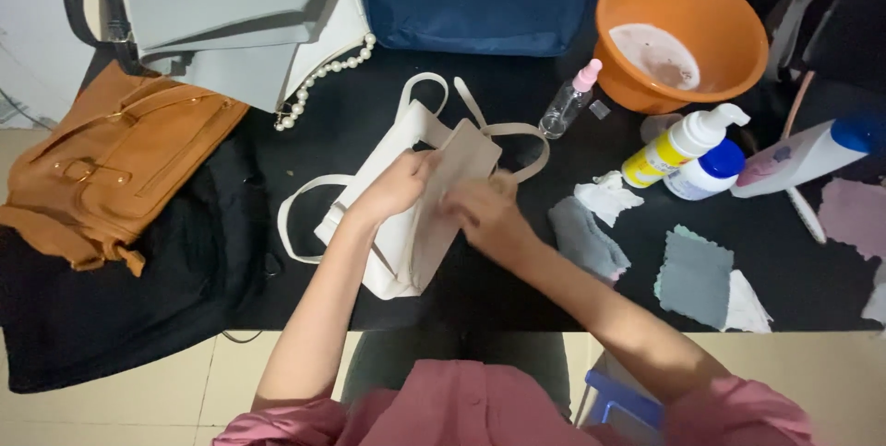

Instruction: Cleaning a white leather handbag using a cloth, soapy water, and cleaning solutions on a workbench.

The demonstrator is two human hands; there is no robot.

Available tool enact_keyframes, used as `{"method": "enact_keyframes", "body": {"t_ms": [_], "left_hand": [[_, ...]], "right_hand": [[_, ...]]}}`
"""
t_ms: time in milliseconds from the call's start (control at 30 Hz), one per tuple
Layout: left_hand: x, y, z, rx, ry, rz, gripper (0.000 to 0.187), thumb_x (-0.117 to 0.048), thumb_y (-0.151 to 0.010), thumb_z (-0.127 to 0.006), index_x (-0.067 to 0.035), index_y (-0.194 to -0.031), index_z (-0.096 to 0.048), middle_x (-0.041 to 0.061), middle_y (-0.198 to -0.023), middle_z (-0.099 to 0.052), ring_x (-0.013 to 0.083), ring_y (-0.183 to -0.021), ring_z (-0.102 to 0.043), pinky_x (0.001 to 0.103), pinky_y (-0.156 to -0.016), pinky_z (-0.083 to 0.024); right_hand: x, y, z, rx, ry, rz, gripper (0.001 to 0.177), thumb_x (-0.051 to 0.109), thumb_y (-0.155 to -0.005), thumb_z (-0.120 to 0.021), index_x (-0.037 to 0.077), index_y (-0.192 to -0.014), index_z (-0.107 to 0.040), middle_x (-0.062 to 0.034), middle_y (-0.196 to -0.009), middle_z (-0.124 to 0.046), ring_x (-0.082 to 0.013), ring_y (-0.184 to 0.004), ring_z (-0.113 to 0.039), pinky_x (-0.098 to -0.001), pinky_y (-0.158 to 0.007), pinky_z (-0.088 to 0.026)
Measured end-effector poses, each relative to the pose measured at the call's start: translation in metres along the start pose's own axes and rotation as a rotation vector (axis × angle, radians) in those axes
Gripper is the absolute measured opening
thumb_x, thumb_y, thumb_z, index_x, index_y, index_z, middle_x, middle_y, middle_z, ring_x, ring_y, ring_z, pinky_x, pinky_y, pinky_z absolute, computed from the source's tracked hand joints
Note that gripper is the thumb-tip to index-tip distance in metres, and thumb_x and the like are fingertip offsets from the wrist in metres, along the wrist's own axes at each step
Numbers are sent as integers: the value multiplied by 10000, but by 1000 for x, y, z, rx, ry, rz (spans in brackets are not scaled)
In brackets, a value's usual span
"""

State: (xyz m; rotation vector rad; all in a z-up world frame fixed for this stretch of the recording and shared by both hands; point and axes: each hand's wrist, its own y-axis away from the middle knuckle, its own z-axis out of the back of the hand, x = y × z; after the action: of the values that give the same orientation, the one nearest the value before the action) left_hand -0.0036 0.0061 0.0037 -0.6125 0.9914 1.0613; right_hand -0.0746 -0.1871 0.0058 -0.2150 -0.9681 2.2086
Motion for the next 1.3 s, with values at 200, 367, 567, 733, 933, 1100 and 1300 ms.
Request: {"method": "enact_keyframes", "body": {"t_ms": [200, 367, 567, 733, 933, 1100, 1300], "left_hand": [[-9, 2, -1, 13, 47, -11, 465, -222, -1099, -398, 119, -1337, -606, 379, -1191, -660, 487, -1128, -648, 579, -993, -501], [-54, 16, 9, 78, 41, 109, 503, -324, -1097, -379, 32, -1344, -633, 316, -1189, -694, 410, -1122, -682, 506, -967, -533], [-96, 26, 19, 42, 71, 74, 421, -306, -1094, -431, -72, -775, -574, 38, -682, -531, 130, -653, -530, 344, -660, -375], [-89, 22, 18, 46, 74, 93, 396, -312, -1088, -455, -94, -766, -531, 45, -681, -538, 130, -685, -556, 338, -676, -380], [-89, 15, 13, 95, -109, 218, 369, -399, -1026, -415, -137, -1086, -667, 80, -1053, -729, 237, -994, -709, 383, -861, -481], [-134, 24, 31, 212, -167, 422, 491, -490, -978, -463, -286, -1413, -567, 5, -1189, -745, 210, -1008, -722, 368, -903, -521], [-92, 31, 28, 216, -75, 337, 562, -545, -970, -457, -270, -1453, -537, -5, -988, -711, 147, -863, -662, 292, -792, -501]], "right_hand": [[2, 1, 18, -21, -110, -210, 91, 87, -826, -741, 99, -829, -651, -90, -793, -675, -280, -813, -671, -466, -950, -406], [-17, -61, 191, 274, -566, -360, 55, 263, -889, -735, 215, -869, -750, -12, -870, -791, -248, -814, -763, -377, -918, -486], [-274, -116, 234, 292, 65, -634, 164, 171, -876, -841, 52, -983, -806, -88, -852, -751, -158, -731, -655, -317, -646, -432], [-417, -71, 138, 877, 277, -836, 218, 278, -755, -840, 109, -889, -872, -14, -886, -800, -171, -804, -710, -303, -711, -468], [-464, -29, 110, 930, 246, -831, 215, 331, -765, -808, 171, -907, -832, -55, -803, -774, -215, -724, -675, -341, -696, -466], [-385, -96, 173, 719, -14, -1111, 258, 318, -902, -732, 115, -970, -877, -44, -951, -780, -174, -919, -635, -357, -896, -447], [-366, -103, 182, 366, -392, -1277, 291, 145, -888, -754, 135, -769, -489, -71, -761, -605, -149, -728, -589, -258, -660, -455]]}}
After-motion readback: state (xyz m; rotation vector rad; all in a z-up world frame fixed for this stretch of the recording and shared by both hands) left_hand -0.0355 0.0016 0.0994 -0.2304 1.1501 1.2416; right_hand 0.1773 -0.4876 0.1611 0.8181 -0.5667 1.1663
